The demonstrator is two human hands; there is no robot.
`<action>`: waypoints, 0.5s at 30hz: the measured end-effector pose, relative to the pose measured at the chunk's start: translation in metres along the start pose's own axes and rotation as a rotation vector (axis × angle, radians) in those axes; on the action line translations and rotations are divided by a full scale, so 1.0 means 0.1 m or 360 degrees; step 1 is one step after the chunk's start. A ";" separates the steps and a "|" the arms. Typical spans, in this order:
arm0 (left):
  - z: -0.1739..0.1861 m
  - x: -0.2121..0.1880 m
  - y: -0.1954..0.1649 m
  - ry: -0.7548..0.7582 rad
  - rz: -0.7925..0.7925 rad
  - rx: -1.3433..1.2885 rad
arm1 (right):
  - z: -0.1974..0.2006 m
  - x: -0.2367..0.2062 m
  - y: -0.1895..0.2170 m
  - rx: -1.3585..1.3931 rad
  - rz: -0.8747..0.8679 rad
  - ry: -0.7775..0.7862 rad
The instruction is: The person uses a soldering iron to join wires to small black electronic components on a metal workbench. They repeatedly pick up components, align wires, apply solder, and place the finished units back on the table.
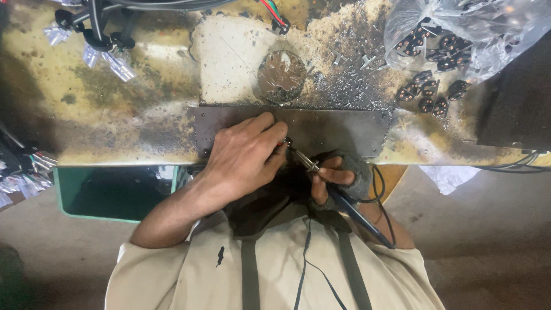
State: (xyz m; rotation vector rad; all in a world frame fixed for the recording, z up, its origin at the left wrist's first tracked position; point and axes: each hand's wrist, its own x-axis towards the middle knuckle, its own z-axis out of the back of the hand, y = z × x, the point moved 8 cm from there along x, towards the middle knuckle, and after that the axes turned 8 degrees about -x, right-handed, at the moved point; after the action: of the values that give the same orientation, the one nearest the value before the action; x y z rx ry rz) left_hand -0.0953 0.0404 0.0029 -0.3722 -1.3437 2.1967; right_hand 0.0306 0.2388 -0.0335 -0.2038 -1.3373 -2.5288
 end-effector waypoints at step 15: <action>0.01 -0.01 -0.03 -0.0015 0.0020 0.0015 | 0.07 0.48 0.15 0.0178 -0.0292 -0.0112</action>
State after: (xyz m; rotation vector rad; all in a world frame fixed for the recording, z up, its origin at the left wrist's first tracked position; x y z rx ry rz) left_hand -0.0937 0.0399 0.0058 -0.3685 -1.3388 2.2171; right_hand -0.0106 0.2279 -0.0054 -0.1554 -1.5871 -2.6057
